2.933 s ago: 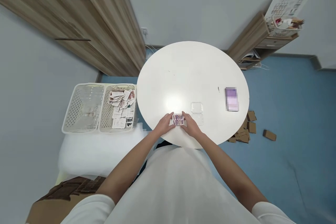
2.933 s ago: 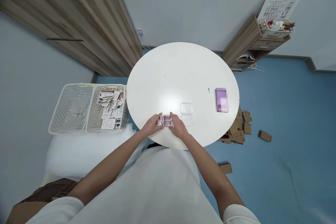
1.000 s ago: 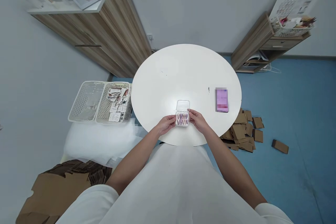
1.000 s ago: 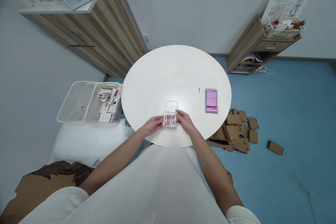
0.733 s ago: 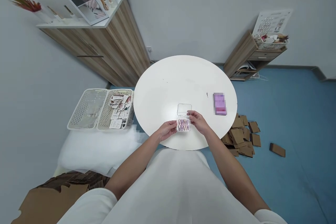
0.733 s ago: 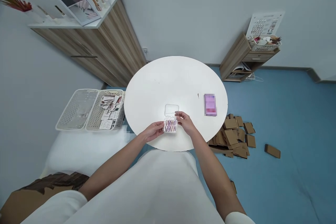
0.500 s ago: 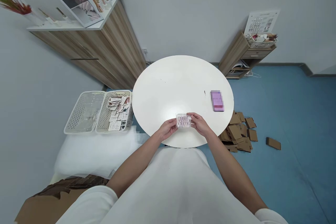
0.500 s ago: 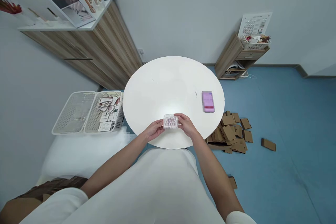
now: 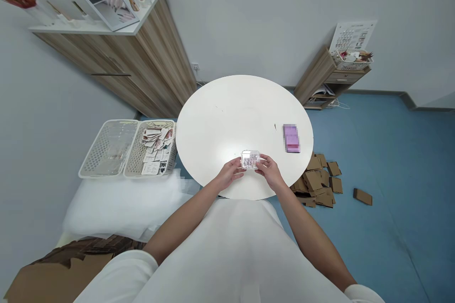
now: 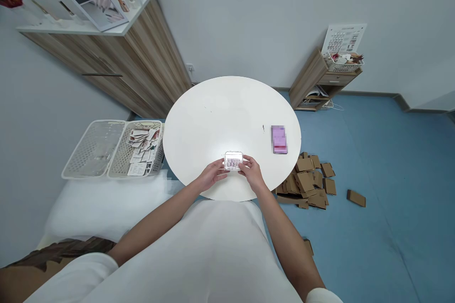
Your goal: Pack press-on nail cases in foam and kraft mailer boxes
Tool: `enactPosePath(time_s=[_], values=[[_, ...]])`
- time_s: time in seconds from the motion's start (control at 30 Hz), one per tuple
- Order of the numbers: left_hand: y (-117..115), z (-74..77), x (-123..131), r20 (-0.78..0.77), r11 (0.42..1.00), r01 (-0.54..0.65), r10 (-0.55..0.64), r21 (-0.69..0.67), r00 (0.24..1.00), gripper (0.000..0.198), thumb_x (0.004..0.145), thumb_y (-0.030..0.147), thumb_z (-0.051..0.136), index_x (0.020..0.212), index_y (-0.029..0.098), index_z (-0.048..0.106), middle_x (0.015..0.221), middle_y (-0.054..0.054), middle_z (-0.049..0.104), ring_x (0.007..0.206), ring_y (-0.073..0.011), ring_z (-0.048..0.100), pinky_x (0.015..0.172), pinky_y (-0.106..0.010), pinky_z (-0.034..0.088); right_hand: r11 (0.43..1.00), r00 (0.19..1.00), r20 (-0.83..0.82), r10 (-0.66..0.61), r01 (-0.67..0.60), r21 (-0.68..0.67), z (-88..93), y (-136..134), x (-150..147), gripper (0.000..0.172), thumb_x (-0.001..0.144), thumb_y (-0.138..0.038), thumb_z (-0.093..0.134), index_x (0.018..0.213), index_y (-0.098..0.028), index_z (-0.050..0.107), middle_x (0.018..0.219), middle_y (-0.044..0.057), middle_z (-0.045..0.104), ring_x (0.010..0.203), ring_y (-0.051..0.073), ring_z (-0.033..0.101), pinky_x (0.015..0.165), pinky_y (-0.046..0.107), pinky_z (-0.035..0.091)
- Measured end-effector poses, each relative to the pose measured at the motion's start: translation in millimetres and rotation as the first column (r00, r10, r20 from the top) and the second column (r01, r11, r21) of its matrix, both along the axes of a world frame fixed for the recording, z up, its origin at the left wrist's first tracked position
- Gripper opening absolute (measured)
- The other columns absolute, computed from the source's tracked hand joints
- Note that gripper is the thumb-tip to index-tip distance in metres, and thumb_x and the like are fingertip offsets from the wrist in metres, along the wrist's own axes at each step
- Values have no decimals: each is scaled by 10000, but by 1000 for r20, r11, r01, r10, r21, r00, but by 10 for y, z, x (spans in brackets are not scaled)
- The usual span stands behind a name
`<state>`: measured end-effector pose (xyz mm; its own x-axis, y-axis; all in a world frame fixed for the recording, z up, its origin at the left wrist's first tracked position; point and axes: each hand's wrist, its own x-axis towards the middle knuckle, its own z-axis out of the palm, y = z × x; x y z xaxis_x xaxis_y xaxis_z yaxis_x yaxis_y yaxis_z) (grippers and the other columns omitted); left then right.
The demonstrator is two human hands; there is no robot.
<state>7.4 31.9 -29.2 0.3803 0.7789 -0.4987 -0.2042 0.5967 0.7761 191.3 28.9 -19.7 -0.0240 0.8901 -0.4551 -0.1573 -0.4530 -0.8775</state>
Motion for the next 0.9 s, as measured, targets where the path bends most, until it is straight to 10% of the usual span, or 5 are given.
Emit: enactPosePath(time_s=[0.37, 0.9], values=[[46, -78, 136, -434, 948, 173, -42, 267, 900, 398, 767, 515, 440, 654, 162, 584, 614, -17, 580, 616, -138, 525, 623, -260, 397, 1000, 997, 73, -9, 8, 8, -64, 121, 8, 484, 627, -351, 644, 1060, -223, 468, 881, 23, 588, 778, 158, 591, 700, 365, 520], [-127, -109, 87, -408, 931, -148, 284, 334, 868, 454, 841, 415, 415, 1255, 229, 406, 1204, -93, 472, 1069, -191, 485, 877, -320, 385, 998, 994, 92, 61, -62, -2, -340, 289, -54, 467, 676, -389, 594, 1068, -229, 397, 1014, 47, 566, 798, 145, 590, 716, 336, 507]])
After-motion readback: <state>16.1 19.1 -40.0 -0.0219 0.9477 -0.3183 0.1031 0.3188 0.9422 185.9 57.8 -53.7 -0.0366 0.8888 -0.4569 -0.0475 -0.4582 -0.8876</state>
